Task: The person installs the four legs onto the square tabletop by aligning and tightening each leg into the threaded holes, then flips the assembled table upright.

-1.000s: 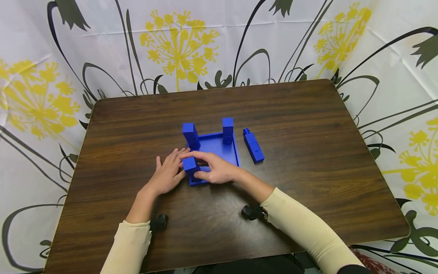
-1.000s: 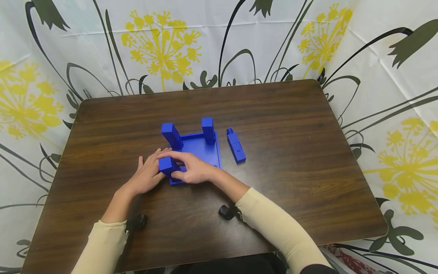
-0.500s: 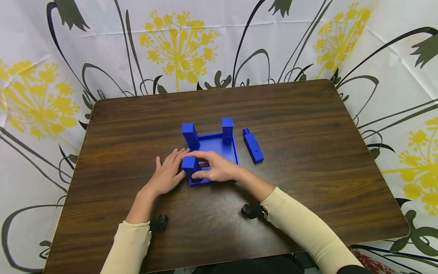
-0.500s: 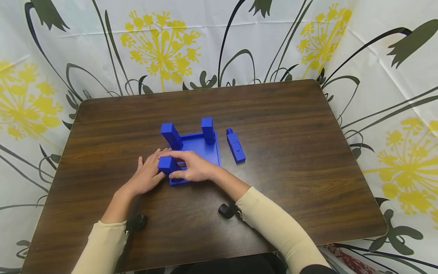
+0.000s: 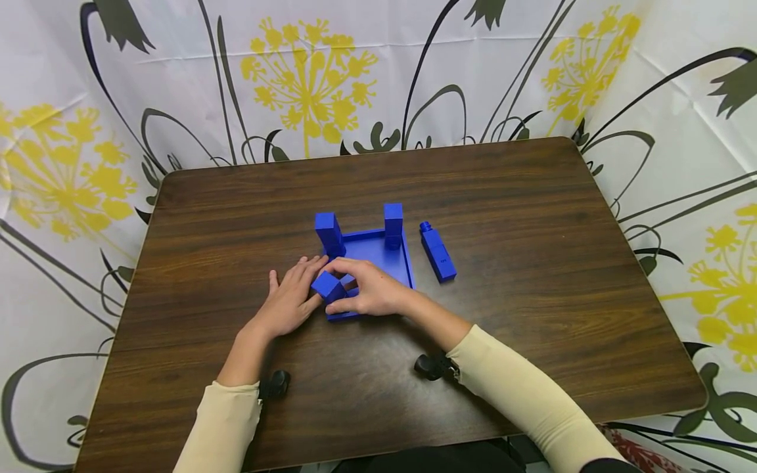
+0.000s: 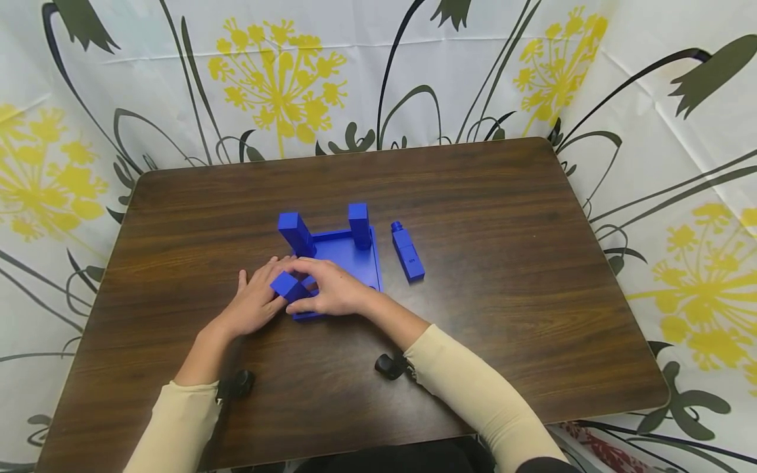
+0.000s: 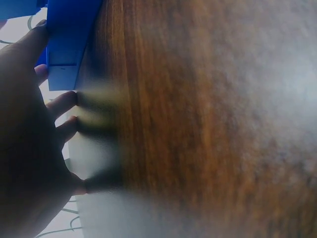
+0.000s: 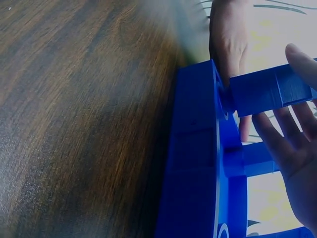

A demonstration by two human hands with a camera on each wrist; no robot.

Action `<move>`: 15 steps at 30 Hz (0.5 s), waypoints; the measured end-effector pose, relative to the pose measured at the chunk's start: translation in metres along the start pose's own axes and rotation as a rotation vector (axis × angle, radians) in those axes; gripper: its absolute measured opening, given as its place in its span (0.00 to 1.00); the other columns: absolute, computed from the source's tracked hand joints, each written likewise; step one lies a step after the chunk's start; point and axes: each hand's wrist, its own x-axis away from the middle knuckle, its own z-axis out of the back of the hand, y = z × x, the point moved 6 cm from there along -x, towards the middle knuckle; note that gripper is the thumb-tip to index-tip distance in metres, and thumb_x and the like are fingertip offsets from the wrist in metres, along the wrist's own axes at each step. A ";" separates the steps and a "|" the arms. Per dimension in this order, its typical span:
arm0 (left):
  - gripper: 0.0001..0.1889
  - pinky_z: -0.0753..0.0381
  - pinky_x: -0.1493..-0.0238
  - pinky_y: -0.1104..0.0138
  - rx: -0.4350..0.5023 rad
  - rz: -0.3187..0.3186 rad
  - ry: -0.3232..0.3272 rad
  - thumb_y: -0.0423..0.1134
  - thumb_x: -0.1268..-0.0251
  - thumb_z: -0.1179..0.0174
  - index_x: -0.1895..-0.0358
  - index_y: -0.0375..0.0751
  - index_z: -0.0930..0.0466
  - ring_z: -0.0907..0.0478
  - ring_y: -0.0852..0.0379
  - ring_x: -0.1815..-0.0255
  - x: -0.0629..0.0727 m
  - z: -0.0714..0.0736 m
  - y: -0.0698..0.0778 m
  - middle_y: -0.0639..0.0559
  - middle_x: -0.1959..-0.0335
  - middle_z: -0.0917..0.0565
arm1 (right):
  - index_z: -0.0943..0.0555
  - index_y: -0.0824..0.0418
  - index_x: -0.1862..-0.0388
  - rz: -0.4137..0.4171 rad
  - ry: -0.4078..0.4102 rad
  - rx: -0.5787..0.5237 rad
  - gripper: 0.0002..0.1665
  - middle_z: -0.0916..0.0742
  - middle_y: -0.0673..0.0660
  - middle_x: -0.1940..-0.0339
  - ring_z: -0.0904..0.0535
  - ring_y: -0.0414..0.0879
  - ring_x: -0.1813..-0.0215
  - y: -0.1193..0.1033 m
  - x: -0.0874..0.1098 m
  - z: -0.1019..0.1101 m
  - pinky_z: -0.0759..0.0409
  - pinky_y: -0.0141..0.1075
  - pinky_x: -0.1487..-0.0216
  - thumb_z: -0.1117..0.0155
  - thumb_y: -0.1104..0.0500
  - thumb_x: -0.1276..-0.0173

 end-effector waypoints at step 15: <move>0.35 0.71 0.38 0.28 -0.005 -0.003 0.005 0.56 0.25 0.51 0.21 0.60 0.55 0.59 0.41 0.21 0.000 -0.001 -0.001 0.46 0.22 0.48 | 0.22 0.58 0.49 0.072 0.153 0.140 0.27 0.17 0.49 0.56 0.22 0.38 0.56 -0.001 0.001 0.000 0.18 0.33 0.59 0.20 0.55 0.46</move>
